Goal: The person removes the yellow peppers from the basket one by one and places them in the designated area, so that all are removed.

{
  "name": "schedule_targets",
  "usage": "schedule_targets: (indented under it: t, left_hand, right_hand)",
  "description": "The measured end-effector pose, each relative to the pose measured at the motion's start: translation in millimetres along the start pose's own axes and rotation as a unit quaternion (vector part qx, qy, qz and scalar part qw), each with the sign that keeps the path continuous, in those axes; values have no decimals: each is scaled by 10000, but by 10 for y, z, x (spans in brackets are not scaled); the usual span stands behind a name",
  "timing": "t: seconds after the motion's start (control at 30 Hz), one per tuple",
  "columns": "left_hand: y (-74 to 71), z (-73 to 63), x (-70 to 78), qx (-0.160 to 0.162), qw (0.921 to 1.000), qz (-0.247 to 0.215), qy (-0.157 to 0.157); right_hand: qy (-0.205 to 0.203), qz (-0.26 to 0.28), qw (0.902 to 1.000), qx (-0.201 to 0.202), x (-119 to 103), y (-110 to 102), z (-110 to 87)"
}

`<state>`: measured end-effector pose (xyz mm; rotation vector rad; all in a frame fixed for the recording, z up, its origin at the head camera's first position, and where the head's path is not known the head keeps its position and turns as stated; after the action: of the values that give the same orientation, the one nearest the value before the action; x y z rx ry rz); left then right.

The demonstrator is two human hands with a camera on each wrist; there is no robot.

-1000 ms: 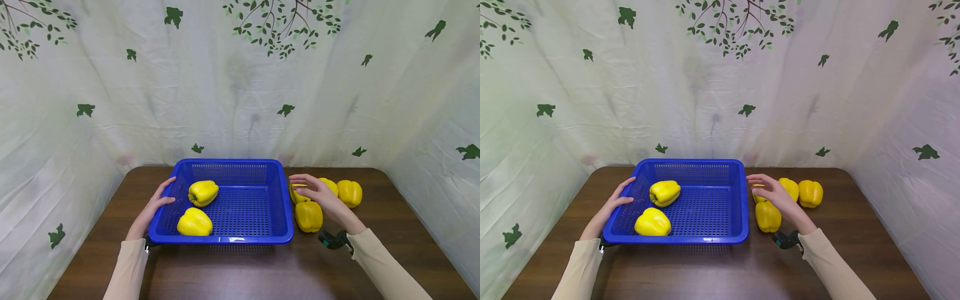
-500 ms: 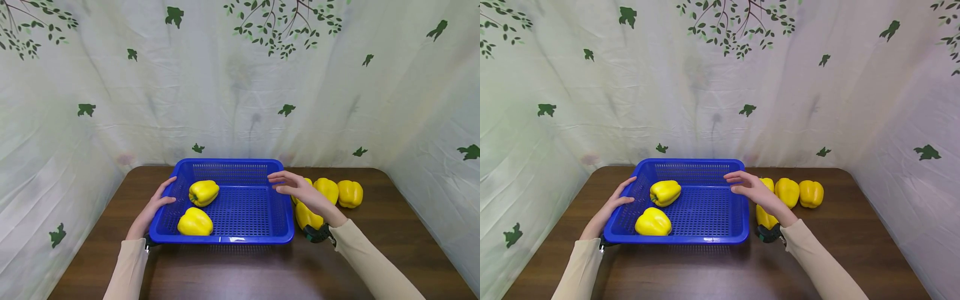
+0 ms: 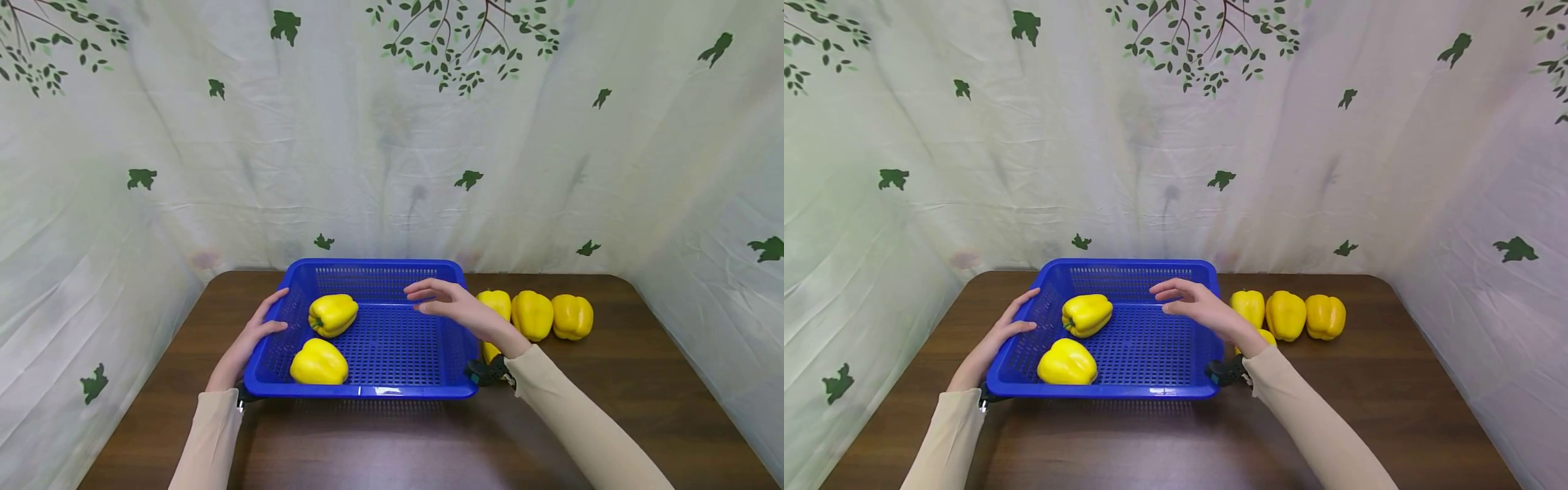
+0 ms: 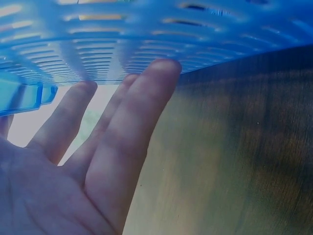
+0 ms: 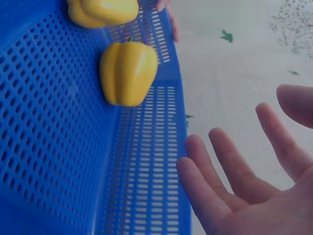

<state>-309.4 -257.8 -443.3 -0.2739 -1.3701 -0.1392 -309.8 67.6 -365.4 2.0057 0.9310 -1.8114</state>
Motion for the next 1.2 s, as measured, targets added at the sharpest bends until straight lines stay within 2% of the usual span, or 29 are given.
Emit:
schedule_targets:
  t: [0.37, 0.7, 0.87, 1.2]
  left_hand:
    - [-8, -15, 2, 53, 10000, -60, -55]
    - [-7, 0, 10, 13, 9999, 99, 18]
    - [-2, 9, 8, 19, 10000, 58, 49]
    - [1, 4, 15, -4, 10000, -2, 65]
  right_hand:
    - [67, -23, 9992, -390, 51, 253, 268]
    - [110, 62, 9981, -605, 93, 468, 444]
    - [199, -88, 9972, -711, 102, 578, 520]
    - [111, -416, 9934, -1061, 80, 808, 659]
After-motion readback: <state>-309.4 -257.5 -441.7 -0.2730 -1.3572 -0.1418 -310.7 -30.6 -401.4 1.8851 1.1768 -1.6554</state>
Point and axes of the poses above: each hand's wrist, its own z-axis towards the middle knuckle, its own y-axis out of the palm, x = y × z, the point moved 9 cm from there along z, towards the middle knuckle, and after that the axes turned 12 degrees about y, right-handed, at the moved point
